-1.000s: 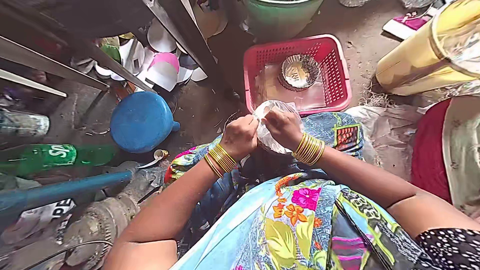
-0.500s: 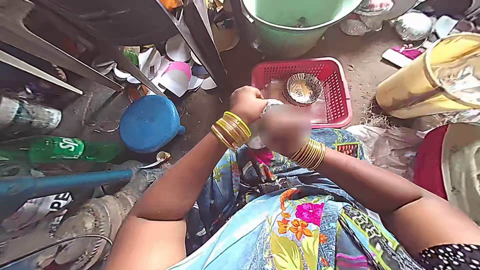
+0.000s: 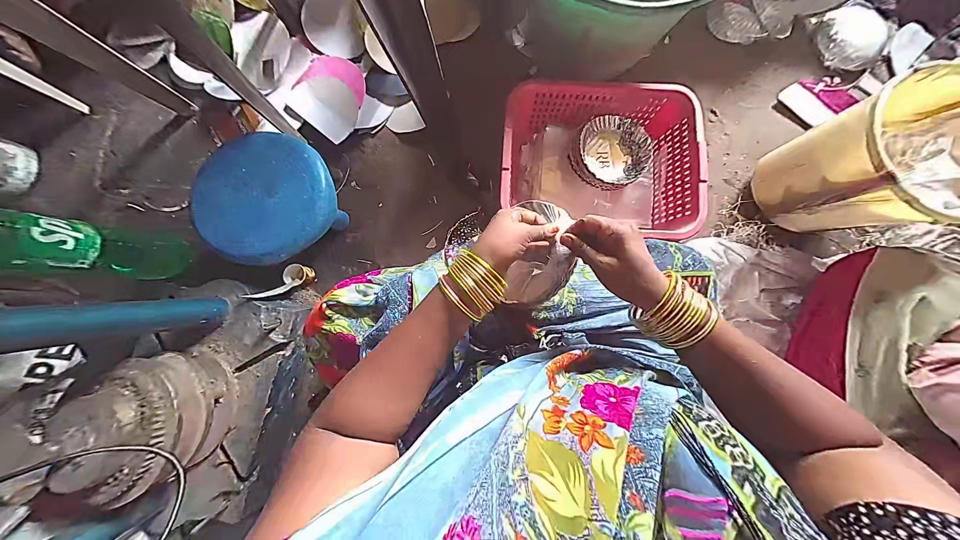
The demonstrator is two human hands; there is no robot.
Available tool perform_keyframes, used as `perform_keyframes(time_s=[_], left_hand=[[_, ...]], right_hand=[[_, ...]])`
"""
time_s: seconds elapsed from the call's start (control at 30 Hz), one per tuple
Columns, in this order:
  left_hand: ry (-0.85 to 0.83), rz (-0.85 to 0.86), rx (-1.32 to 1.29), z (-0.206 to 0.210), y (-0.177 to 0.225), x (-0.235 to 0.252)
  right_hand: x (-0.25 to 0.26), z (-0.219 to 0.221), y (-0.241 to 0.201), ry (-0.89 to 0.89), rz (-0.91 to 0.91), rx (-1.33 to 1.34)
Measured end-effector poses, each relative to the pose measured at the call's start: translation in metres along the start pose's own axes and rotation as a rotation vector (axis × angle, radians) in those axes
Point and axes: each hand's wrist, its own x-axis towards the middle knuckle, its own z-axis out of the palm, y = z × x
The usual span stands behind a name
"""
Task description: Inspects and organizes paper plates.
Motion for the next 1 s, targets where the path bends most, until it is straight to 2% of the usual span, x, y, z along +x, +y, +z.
perform_keyframes(time_s=[0.1,0.23,0.33,0.43,0.53,0.67,0.83,0.9,1.0], left_hand=[[0.045,-0.141,-0.214,0.008,0.004,-0.002],[0.012,-0.096,-0.258,0.016,-0.016,0.005],[-0.094,-0.039,-0.234,0.013,-0.037,0.008],[-0.209,-0.008,-0.232,0.006,-0.045,0.018],[-0.280,0.073,-0.107,-0.002,-0.052,0.023],[-0.230,0.008,-0.107,0.005,-0.046,0.021],[-0.270,-0.072,-0.188,0.012,-0.048,0.024],[-0.287,-0.040,-0.150,0.015,-0.051,0.026],[-0.271,0.078,-0.026,0.020,-0.053,0.024]], right_hand=[[-0.001,-0.004,-0.005,-0.033,-0.112,-0.236],[0.001,0.000,-0.004,-0.071,-0.312,-0.532],[0.004,-0.007,0.004,-0.177,-0.361,-0.550],[0.006,-0.012,0.012,-0.205,-0.373,-0.491],[0.003,-0.011,0.017,-0.190,-0.254,-0.363],[-0.004,-0.012,0.021,-0.167,-0.052,-0.172],[-0.012,-0.016,0.018,-0.128,0.448,0.266],[-0.013,-0.017,0.020,-0.091,0.618,0.448],[-0.013,-0.019,0.017,-0.075,0.719,0.559]])
